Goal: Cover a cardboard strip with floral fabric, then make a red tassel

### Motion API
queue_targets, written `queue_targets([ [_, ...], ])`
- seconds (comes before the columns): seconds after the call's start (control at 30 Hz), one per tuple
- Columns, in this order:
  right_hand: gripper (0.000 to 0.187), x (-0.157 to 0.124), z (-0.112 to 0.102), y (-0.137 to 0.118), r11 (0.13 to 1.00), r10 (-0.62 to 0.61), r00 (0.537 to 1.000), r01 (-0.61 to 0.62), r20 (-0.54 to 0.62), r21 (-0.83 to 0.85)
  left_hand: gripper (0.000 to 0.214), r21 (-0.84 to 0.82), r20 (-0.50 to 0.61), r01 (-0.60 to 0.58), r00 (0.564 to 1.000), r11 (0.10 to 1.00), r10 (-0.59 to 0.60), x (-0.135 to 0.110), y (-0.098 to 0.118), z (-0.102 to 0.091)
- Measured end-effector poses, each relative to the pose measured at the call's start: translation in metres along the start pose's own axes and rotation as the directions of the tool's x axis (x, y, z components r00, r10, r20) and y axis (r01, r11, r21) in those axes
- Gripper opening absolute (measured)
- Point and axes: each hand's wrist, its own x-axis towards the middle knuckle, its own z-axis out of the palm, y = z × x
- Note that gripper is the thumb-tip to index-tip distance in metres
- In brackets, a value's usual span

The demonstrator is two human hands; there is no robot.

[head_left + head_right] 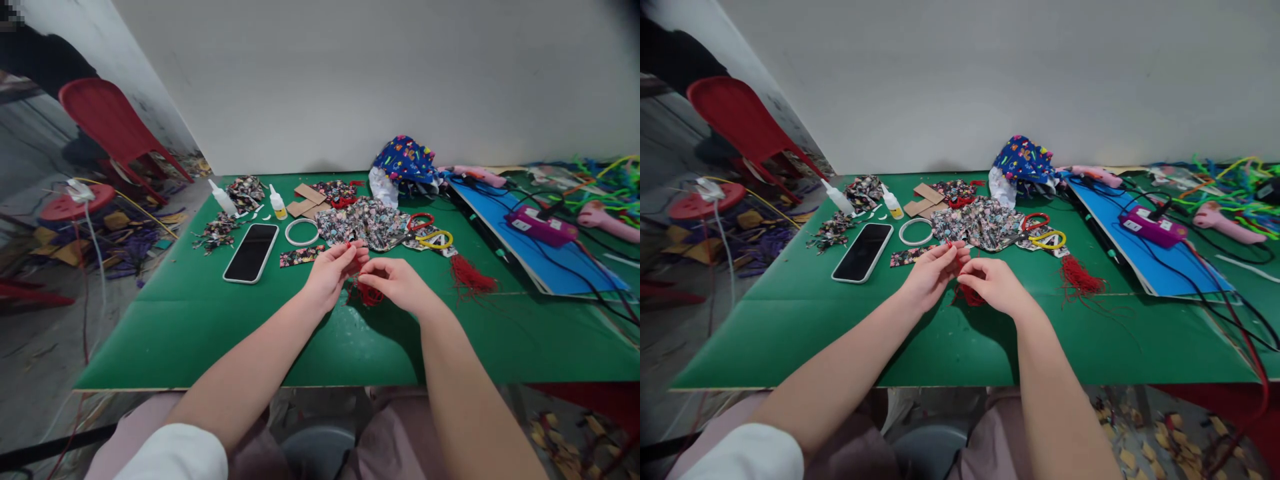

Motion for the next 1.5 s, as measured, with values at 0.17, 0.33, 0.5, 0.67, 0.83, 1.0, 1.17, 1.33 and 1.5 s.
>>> queue_targets([
  [0.17,0.017,0.0,-0.002,0.001,1.0,-0.021,1.0,0.021,0.018,-0.005,0.015,0.051,0.058,-0.073,0.996,0.996,0.07,-0.001,0.001,0.0],
  [0.33,0.01,-0.004,-0.017,0.002,0.991,-0.116,0.991,0.12,-0.065,0.061,0.015,0.167,0.155,-0.189,0.974,0.968,0.163,-0.002,0.006,-0.001],
  [0.5,0.014,-0.008,-0.021,0.0,0.937,0.032,0.985,0.03,-0.172,0.348,0.02,0.276,0.19,-0.187,0.972,0.943,0.138,-0.007,0.013,-0.001],
  [0.67,0.012,-0.002,-0.006,-0.003,0.747,0.091,0.984,0.035,-0.154,0.664,0.026,0.401,0.209,-0.188,0.972,0.896,0.111,-0.012,0.013,0.003],
  [0.83,0.009,0.004,0.001,-0.006,0.562,0.149,0.976,0.048,-0.157,0.826,0.03,0.572,0.305,-0.312,0.939,0.758,0.156,-0.014,0.009,0.005],
  [1.0,0.011,0.003,0.001,-0.007,0.506,0.141,0.975,0.079,-0.173,0.859,0.025,0.681,0.318,-0.351,0.932,0.643,0.172,-0.015,0.009,0.007],
  [1.17,0.009,0.003,0.002,-0.008,0.531,0.112,0.971,0.12,-0.209,0.839,0.022,0.714,0.333,-0.386,0.921,0.584,0.203,-0.016,0.009,0.008],
  [1.33,0.01,0.003,0.001,-0.008,0.56,0.104,0.968,0.132,-0.228,0.818,0.022,0.751,0.366,-0.423,0.906,0.506,0.213,-0.014,0.009,0.006],
  [1.5,0.011,0.002,0.001,-0.007,0.557,0.116,0.97,0.113,-0.212,0.823,0.025,0.789,0.392,-0.424,0.904,0.445,0.168,-0.013,0.007,0.003],
])
